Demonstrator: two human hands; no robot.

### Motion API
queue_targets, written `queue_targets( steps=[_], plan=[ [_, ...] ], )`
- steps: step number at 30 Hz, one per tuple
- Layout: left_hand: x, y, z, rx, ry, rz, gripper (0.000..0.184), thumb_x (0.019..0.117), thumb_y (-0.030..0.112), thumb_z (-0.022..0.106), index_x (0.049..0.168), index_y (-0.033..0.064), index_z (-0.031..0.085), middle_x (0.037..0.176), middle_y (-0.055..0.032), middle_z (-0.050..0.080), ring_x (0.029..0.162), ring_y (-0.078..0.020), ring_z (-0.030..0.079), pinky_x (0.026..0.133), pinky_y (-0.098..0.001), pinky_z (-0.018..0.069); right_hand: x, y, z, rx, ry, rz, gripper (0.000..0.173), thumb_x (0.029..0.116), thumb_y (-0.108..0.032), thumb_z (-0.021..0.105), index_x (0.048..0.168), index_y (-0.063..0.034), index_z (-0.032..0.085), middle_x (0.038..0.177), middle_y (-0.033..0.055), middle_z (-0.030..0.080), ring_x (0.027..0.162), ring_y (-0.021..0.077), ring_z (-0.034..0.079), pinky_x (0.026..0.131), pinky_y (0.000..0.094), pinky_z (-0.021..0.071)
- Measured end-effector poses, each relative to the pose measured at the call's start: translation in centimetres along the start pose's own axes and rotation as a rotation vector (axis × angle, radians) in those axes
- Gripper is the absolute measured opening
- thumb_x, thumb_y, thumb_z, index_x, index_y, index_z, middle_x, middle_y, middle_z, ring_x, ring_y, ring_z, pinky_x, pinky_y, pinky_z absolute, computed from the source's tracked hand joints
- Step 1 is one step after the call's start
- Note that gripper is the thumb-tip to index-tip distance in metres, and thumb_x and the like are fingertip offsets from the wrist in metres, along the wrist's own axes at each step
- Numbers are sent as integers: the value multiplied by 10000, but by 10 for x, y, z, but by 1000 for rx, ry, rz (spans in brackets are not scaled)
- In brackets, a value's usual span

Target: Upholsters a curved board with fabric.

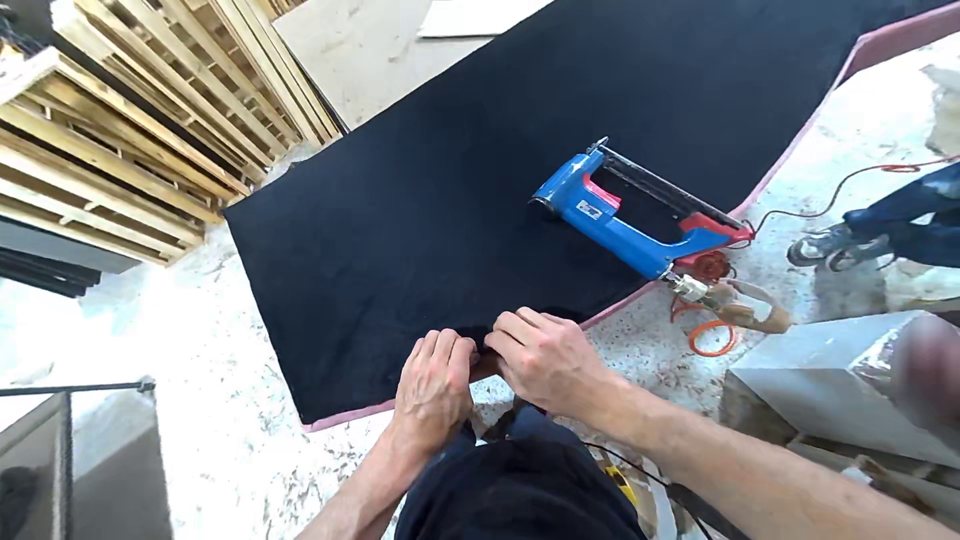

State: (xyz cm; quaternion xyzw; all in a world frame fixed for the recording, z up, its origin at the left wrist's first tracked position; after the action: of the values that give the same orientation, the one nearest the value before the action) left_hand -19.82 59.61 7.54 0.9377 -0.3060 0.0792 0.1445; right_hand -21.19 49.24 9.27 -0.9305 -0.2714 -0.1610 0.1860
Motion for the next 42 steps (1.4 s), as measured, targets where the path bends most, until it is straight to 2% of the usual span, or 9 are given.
queue_targets(
  steps=[4, 7, 13, 17, 20, 24, 29, 37, 42],
  plan=[
    [-1, 0, -3, -41, 18, 1, 77, 914, 65, 657, 912, 79, 733, 845, -57, 705, 831, -211, 711, 772, -338, 599, 0, -19, -3, -98, 45, -302, 140, 966, -78, 608, 846, -57, 677, 832, 70, 634, 741, 215, 640, 537, 317, 484],
    [-2, -3, -8, -116, -12, -37, 124, 935, 175, 657, 957, 96, 750, 903, -44, 725, 886, -188, 714, 806, -338, 594, 2, -18, 1, -66, 42, -392, 137, 963, -64, 598, 852, -44, 675, 839, 80, 632, 771, 226, 640, 582, 322, 509],
    [-1, -6, -12, -121, 57, -96, 99, 913, 190, 698, 958, 127, 759, 922, -22, 724, 897, -161, 711, 799, -317, 601, 3, -8, 6, -21, 51, -276, 97, 944, -79, 606, 898, -61, 690, 901, 84, 656, 848, 239, 661, 663, 348, 545],
    [0, 14, -12, 20, 19, 72, 45, 905, 72, 689, 906, 71, 734, 845, -69, 703, 813, -219, 711, 733, -340, 600, -3, -6, 4, -2, 110, -224, 82, 919, -89, 624, 913, -66, 702, 900, 80, 664, 837, 232, 660, 668, 349, 532],
    [-2, 21, -10, 112, 40, 201, 46, 909, 39, 678, 935, 50, 714, 853, -86, 691, 800, -235, 698, 710, -344, 586, -6, 3, 2, 79, 72, -147, 147, 949, -193, 614, 982, -117, 735, 963, 41, 691, 915, 198, 670, 734, 336, 549],
    [-5, 13, -11, -10, 96, 229, 73, 937, 59, 649, 955, 64, 720, 889, -71, 707, 850, -216, 702, 756, -338, 589, -7, 14, -2, 134, 63, -61, 164, 937, -273, 644, 999, -176, 761, 1028, -8, 708, 1018, 166, 657, 807, 330, 546],
    [-5, 2, -17, -210, 142, 179, 117, 970, 137, 650, 939, 85, 751, 898, -36, 724, 893, -157, 699, 821, -296, 583, -8, -1, -2, 2, 120, -193, 150, 975, -154, 604, 934, -121, 745, 1025, 25, 723, 1054, 201, 674, 855, 377, 554],
    [-1, 11, -13, -41, 9, 167, 123, 964, 127, 629, 1008, 90, 737, 962, -58, 733, 927, -195, 720, 815, -321, 601, -15, -1, 2, 18, 224, -211, 111, 928, -77, 620, 916, -74, 730, 987, 66, 715, 1032, 226, 686, 957, 389, 556],
    [-8, 19, -14, -5, 78, 206, 78, 907, 60, 679, 948, 59, 746, 900, -81, 716, 859, -221, 714, 757, -331, 608, -18, -2, 2, 66, 251, -238, 101, 916, -51, 619, 915, -63, 719, 990, 84, 712, 1047, 249, 685, 1010, 399, 541]
  ],
)
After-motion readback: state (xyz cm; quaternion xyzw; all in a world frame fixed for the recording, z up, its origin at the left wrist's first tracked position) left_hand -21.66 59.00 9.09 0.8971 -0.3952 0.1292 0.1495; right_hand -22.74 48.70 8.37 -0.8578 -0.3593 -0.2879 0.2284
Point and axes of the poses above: each hand's wrist, its own x-axis towards the middle knuckle, its own z-axis out of the palm, y = z × x, the point moved 10 cm from there along x, towards the middle knuckle
